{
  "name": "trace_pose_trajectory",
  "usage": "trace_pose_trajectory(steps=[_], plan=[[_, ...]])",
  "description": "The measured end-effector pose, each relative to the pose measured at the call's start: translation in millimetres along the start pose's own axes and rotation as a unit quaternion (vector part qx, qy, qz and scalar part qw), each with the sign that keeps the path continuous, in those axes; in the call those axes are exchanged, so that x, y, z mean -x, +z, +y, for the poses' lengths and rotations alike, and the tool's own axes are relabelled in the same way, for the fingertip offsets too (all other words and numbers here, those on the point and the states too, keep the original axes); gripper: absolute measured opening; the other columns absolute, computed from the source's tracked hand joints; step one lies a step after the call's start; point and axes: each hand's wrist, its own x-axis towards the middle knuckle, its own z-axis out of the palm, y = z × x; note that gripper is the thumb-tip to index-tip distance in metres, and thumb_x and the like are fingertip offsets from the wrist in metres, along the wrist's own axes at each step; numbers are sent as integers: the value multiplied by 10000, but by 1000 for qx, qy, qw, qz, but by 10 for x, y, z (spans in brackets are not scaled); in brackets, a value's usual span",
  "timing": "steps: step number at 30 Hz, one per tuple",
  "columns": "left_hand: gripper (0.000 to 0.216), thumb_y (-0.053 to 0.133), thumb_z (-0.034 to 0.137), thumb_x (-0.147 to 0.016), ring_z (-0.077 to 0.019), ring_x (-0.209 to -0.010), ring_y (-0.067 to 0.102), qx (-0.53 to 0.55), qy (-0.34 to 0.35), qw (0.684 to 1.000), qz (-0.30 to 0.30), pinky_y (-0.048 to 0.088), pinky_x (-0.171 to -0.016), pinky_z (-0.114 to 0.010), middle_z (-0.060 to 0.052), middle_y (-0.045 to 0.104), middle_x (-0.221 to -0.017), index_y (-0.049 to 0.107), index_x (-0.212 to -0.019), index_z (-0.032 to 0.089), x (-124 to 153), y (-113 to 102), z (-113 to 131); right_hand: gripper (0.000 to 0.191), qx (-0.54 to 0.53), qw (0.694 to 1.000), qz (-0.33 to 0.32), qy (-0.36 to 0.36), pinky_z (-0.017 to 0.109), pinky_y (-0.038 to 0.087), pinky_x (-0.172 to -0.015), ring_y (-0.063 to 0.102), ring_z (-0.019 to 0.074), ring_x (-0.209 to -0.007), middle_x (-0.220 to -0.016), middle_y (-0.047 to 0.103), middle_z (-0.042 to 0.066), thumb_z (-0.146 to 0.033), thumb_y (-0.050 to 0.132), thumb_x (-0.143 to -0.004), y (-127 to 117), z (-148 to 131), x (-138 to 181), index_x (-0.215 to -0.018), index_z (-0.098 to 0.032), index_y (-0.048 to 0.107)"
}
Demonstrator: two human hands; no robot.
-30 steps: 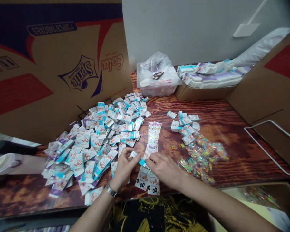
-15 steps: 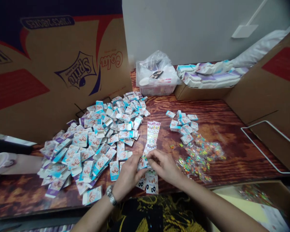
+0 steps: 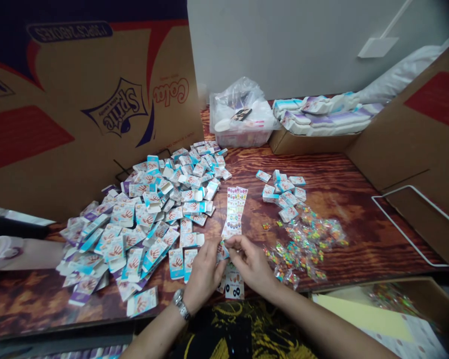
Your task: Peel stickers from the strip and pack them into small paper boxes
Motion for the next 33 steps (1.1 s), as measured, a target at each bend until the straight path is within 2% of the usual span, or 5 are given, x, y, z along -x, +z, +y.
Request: trace_pose_trajectory(steps=[7,11,18,28,33], plan=[[470,465,171,-864,-219,-1175,463,-11,23,1000,18,407,-973,-383,-125,481,-1258,326,-1313,182,23,24,1,172,132,984,-85,-81,353,407,-920,467,202,-1089,-1035,554,64,-173,440,-923,-286,-145,-43,-1060,-214,535],[459,476,171,-868,-203,-1147,478,-3,56,998,10,426,-956,-363,-117,499,-1229,338,-1306,185,-5,5,54,124,129,981,-116,-91,334,425,-889,494,188,-1034,-997,563,47,-174,457,-924,-373,-188,-132,-997,-219,547],[390,469,116,-855,-193,-1118,493,-23,92,995,15,453,-940,-350,-110,515,-1180,403,-1233,188,28,27,39,337,51,998,2,19,309,477,-788,569,180,-887,-1024,568,59,-231,590,-832,-188,-57,-66,-1150,-201,483],[454,429,94,-852,-238,-1167,491,-158,134,975,82,477,-942,-392,-171,525,-1209,355,-1299,117,51,77,-3,165,-186,974,39,124,250,478,-757,596,150,-828,-874,646,14,-316,619,-816,-35,-99,-24,-916,-186,634],[589,441,138,-868,-259,-1172,491,-190,122,968,110,483,-935,-403,-205,504,-1248,198,-1400,68,62,150,-11,141,-151,978,64,132,266,483,-730,607,158,-784,-836,650,23,-284,634,-789,14,-70,-48,-880,-179,655]])
